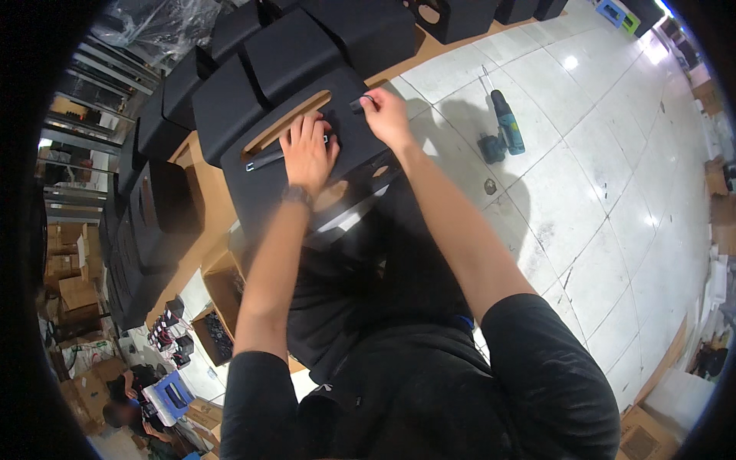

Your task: The person uses a small tool to mark and prepare holes on a gray upholstered chair part, then attaches a black plastic bracket with screws. The person sits on the floor during the task.

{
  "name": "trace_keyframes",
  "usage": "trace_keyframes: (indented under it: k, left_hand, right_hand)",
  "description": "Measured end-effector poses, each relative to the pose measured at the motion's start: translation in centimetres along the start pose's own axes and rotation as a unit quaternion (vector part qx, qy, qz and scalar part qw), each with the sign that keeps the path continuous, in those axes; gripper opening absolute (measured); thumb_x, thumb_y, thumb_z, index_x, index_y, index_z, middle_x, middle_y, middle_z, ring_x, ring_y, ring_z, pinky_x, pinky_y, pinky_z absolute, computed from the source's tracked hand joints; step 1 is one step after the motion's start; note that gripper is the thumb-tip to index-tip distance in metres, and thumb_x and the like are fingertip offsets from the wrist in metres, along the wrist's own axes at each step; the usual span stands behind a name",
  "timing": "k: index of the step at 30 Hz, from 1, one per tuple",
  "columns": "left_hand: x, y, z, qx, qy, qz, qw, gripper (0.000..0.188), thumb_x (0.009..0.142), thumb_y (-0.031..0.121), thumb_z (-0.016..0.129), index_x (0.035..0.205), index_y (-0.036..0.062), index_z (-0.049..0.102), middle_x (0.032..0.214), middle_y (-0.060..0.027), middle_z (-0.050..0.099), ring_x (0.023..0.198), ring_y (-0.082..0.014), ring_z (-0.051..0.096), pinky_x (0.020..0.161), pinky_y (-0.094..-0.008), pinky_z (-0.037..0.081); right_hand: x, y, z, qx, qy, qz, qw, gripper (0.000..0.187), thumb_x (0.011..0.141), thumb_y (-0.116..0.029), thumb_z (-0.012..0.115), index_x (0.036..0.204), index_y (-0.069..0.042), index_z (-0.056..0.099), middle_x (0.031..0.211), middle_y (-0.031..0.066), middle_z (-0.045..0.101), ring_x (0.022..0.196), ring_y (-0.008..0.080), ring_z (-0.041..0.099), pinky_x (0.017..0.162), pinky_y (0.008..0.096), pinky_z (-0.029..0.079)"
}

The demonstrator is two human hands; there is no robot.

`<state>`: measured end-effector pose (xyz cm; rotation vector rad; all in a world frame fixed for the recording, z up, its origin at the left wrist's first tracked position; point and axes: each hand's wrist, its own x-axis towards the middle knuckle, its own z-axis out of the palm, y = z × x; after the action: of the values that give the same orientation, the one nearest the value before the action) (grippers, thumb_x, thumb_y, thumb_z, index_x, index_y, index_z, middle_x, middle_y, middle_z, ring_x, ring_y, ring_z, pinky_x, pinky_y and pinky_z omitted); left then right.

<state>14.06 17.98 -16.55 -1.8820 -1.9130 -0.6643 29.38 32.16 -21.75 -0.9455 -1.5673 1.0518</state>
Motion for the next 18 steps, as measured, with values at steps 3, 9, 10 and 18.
trace_keyframes:
  k: [3, 9, 10, 18]
  left_hand:
    - [-5.3, 2.6, -3.9, -0.115, 0.051, -0.045, 0.991, 0.035, 0.095, 0.03, 0.075, 0.123, 0.0106, 0.066, 0.144, -0.0114, 0.06, 0.142, -0.0384, 0.049, 0.117, -0.0549, 0.035]
    - [-22.8, 6.5, -9.0, -0.308, -0.029, -0.197, 0.93, 0.035, 0.092, 0.011, 0.077, 0.123, 0.0008, 0.063, 0.12, -0.0185, 0.064, 0.113, -0.0379, 0.061, 0.102, -0.0462, 0.051]
    - [-24.3, 7.2, -9.5, -0.334, -0.054, -0.199, 0.92, 0.041, 0.092, 0.012, 0.079, 0.128, 0.0009, 0.064, 0.122, -0.0177, 0.065, 0.11, -0.0353, 0.063, 0.1, -0.0445, 0.052]
    - [-24.2, 10.3, -13.8, -0.532, -0.095, -0.235, 0.808, 0.031, 0.097, 0.004, 0.083, 0.127, -0.0001, 0.078, 0.098, -0.0037, 0.078, 0.088, -0.0089, 0.071, 0.083, -0.0262, 0.057]
  right_hand:
    - [-4.7, -1.2, -3.4, 0.069, -0.017, 0.022, 0.997, 0.023, 0.108, -0.02, 0.072, 0.114, 0.001, 0.074, 0.09, 0.0021, 0.073, 0.083, 0.0086, 0.064, 0.077, 0.0261, 0.051]
    - [-23.2, -5.2, -11.0, 0.101, -0.178, 0.25, 0.947, 0.019, 0.105, -0.02, 0.075, 0.109, -0.002, 0.075, 0.086, 0.0006, 0.071, 0.078, 0.0084, 0.065, 0.076, 0.0265, 0.052]
    - [-25.0, -5.6, -10.9, 0.075, -0.191, 0.295, 0.933, 0.018, 0.105, -0.018, 0.076, 0.109, -0.002, 0.077, 0.088, 0.0018, 0.074, 0.081, 0.0087, 0.068, 0.077, 0.0266, 0.055]
    - [-28.6, -10.2, -9.1, 0.171, -0.296, 0.286, 0.895, 0.023, 0.102, -0.013, 0.076, 0.118, 0.003, 0.075, 0.098, 0.0057, 0.076, 0.087, 0.0119, 0.07, 0.079, 0.0272, 0.057]
